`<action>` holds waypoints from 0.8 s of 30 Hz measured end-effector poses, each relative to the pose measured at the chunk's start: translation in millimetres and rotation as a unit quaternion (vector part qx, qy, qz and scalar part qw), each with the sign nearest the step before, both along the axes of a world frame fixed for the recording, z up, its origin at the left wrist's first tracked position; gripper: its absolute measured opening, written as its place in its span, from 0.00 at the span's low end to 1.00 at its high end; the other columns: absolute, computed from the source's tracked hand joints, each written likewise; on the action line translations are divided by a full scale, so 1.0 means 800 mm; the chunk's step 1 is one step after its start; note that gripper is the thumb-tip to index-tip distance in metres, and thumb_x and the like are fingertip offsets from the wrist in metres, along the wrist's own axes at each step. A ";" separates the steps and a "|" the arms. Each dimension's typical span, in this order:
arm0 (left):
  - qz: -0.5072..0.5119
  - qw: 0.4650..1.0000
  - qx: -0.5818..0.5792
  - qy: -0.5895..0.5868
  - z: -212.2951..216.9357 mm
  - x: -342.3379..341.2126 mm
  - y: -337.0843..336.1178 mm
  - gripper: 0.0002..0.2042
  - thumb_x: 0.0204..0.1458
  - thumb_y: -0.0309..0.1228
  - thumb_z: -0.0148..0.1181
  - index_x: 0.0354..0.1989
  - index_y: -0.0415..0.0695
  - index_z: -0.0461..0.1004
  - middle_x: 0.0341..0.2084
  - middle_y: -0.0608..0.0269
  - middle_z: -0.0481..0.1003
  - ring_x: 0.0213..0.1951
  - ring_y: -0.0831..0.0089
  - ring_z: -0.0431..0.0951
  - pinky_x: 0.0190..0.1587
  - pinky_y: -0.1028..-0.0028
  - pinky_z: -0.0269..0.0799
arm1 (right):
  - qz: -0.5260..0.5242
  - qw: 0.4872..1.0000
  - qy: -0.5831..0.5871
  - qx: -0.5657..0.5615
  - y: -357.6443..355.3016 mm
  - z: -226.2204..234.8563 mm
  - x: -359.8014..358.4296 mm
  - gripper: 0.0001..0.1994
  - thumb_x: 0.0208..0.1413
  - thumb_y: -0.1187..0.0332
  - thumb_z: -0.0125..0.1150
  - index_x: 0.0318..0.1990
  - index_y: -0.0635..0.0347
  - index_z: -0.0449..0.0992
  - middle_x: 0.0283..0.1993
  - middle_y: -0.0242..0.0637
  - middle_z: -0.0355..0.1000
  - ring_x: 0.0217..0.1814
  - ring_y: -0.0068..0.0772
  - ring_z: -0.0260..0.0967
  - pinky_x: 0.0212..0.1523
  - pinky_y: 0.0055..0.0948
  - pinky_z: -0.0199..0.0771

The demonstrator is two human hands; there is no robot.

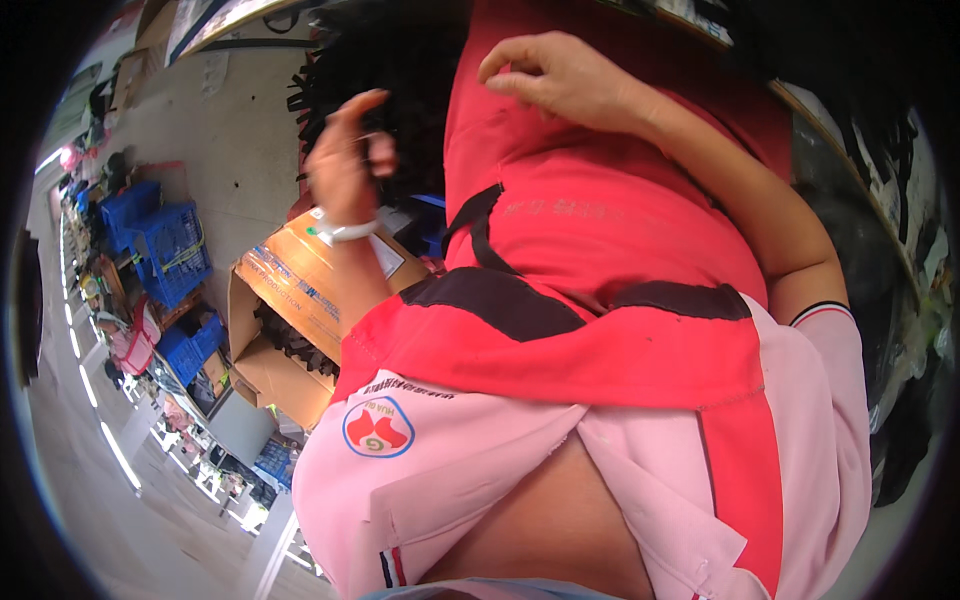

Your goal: Manually assemble plastic buckles and straps at a workbench.

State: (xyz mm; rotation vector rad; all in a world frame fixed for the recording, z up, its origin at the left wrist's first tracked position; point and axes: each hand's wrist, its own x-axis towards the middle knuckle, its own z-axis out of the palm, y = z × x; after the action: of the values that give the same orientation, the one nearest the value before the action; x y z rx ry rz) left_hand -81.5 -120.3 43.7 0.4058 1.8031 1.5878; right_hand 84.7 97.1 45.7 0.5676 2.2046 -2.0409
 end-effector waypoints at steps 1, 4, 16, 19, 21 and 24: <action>-0.035 0.998 -0.014 -0.042 -0.003 0.026 0.031 0.17 0.61 0.42 0.54 0.48 0.41 0.76 0.23 0.66 0.75 0.17 0.84 0.69 0.17 0.83 0.64 | 0.012 1.000 0.018 -0.007 -0.007 -0.002 -0.004 0.12 0.60 0.63 0.57 0.44 0.63 0.75 0.24 0.28 0.69 0.21 0.17 0.61 0.22 0.20 0.65; -0.105 0.989 0.087 -0.052 -0.023 0.081 0.087 0.23 0.63 0.47 0.47 0.51 0.38 0.73 0.23 0.69 0.73 0.18 0.85 0.68 0.18 0.85 0.62 | 0.038 0.997 0.066 -0.023 -0.014 -0.013 -0.008 0.11 0.61 0.65 0.57 0.42 0.65 0.76 0.25 0.31 0.71 0.22 0.18 0.64 0.24 0.20 0.65; -0.129 0.969 0.068 -0.200 -0.023 0.081 0.119 0.13 0.59 0.33 0.55 0.44 0.35 0.76 0.21 0.64 0.74 0.17 0.82 0.70 0.17 0.83 0.62 | -0.196 0.973 -0.010 -0.118 0.028 -0.011 0.028 0.11 0.60 0.63 0.57 0.37 0.63 0.77 0.24 0.29 0.72 0.20 0.16 0.66 0.21 0.18 0.67; -0.121 0.982 0.038 -0.140 -0.032 0.094 0.133 0.09 0.54 0.24 0.59 0.42 0.35 0.76 0.23 0.65 0.75 0.18 0.82 0.71 0.18 0.82 0.64 | -0.130 0.988 0.031 -0.077 0.028 -0.020 0.036 0.10 0.61 0.63 0.56 0.37 0.62 0.76 0.26 0.29 0.72 0.22 0.16 0.67 0.24 0.16 0.66; -0.154 0.979 0.053 -0.126 -0.036 0.092 0.139 0.07 0.55 0.25 0.59 0.40 0.36 0.76 0.23 0.66 0.75 0.19 0.82 0.72 0.19 0.83 0.64 | -0.119 0.988 0.046 -0.081 0.037 -0.020 0.044 0.10 0.61 0.64 0.56 0.37 0.63 0.76 0.26 0.29 0.73 0.24 0.16 0.68 0.25 0.17 0.66; -0.207 0.969 0.070 -0.115 -0.039 0.098 0.152 0.07 0.58 0.29 0.57 0.38 0.38 0.75 0.22 0.66 0.74 0.18 0.82 0.71 0.18 0.83 0.64 | -0.107 0.959 0.103 0.242 0.054 -0.002 0.088 0.08 0.57 0.67 0.60 0.38 0.62 0.76 0.32 0.38 0.75 0.34 0.30 0.74 0.35 0.28 0.72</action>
State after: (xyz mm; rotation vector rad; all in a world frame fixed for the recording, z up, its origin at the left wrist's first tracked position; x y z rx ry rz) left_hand -3.3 1.3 12.4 0.5958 1.3320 1.4033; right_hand 155.5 140.4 44.2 0.6848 2.9136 -1.7009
